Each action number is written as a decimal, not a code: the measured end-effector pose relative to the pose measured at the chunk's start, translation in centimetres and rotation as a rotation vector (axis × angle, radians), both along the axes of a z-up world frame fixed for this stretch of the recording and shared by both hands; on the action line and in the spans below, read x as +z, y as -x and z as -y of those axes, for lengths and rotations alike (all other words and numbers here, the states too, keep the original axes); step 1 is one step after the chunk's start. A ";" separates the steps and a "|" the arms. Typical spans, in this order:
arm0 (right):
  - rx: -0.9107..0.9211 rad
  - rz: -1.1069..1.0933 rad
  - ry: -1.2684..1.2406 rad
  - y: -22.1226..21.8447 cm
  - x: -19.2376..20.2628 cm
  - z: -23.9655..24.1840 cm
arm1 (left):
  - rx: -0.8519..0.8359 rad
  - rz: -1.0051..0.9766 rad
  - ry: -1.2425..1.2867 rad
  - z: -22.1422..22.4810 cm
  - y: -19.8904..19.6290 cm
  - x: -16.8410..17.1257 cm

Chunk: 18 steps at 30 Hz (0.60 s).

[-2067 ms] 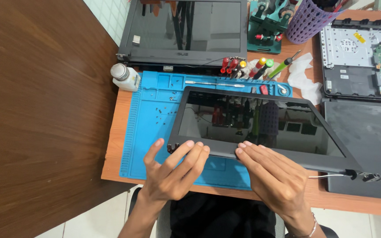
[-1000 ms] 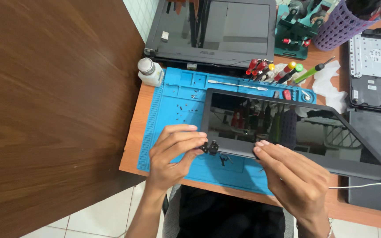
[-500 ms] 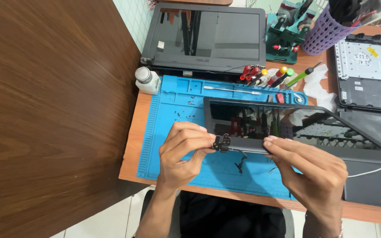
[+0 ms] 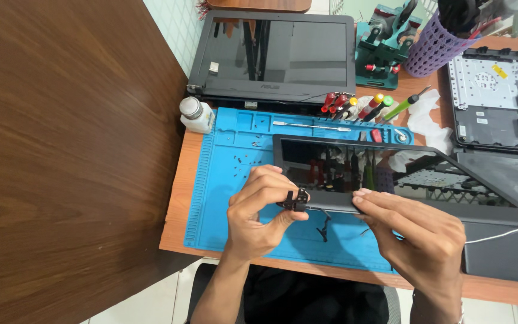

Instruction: The person assembles a laptop by pressing the bezel onto the screen assembly, then picks up a screwdriver and points it toward the screen before placing the screen assembly into the main laptop chassis and connecting a ribbon cable.

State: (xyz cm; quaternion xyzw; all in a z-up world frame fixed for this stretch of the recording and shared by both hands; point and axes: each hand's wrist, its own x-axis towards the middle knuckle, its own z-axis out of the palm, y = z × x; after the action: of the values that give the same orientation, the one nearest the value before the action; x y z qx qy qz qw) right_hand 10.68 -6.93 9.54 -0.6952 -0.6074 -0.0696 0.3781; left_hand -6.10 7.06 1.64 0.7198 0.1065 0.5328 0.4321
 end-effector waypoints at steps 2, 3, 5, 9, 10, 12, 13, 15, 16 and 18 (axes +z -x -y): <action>0.003 -0.009 -0.003 0.0 0.0 0.0 | 0.013 -0.001 -0.006 0.0 0.1 0.0; 0.006 -0.015 -0.005 0.0 -0.1 0.0 | 0.022 -0.002 -0.009 0.1 0.1 0.0; 0.022 0.003 -0.021 0.0 -0.1 0.0 | 0.036 -0.002 -0.015 0.3 0.1 0.0; 0.030 0.015 -0.026 0.1 -0.2 0.0 | 0.041 -0.017 0.005 0.5 0.3 -0.2; 0.035 0.018 -0.027 0.2 -0.3 0.0 | 0.038 -0.031 0.002 0.6 0.6 -0.2; 0.047 0.022 -0.027 0.2 -0.5 -0.1 | 0.042 -0.059 -0.005 0.6 1.1 -0.4; 0.065 0.039 -0.022 0.2 -0.6 0.0 | 0.049 -0.074 -0.008 0.6 1.3 -0.6; 0.102 0.073 -0.015 0.3 -1.0 0.2 | 0.062 -0.108 -0.009 0.8 1.8 -0.8; 0.108 0.095 -0.034 0.3 -1.3 0.2 | 0.067 -0.127 -0.008 0.9 2.0 -0.7; 0.118 0.138 -0.070 0.5 -2.0 0.3 | 0.048 -0.177 -0.028 0.9 2.5 -0.3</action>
State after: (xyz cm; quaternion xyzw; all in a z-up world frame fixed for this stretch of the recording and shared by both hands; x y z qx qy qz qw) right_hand 10.17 -7.24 7.57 -0.6382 -0.6691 -0.1162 0.3626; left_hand -8.62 6.12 1.30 0.7673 0.1541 0.4786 0.3981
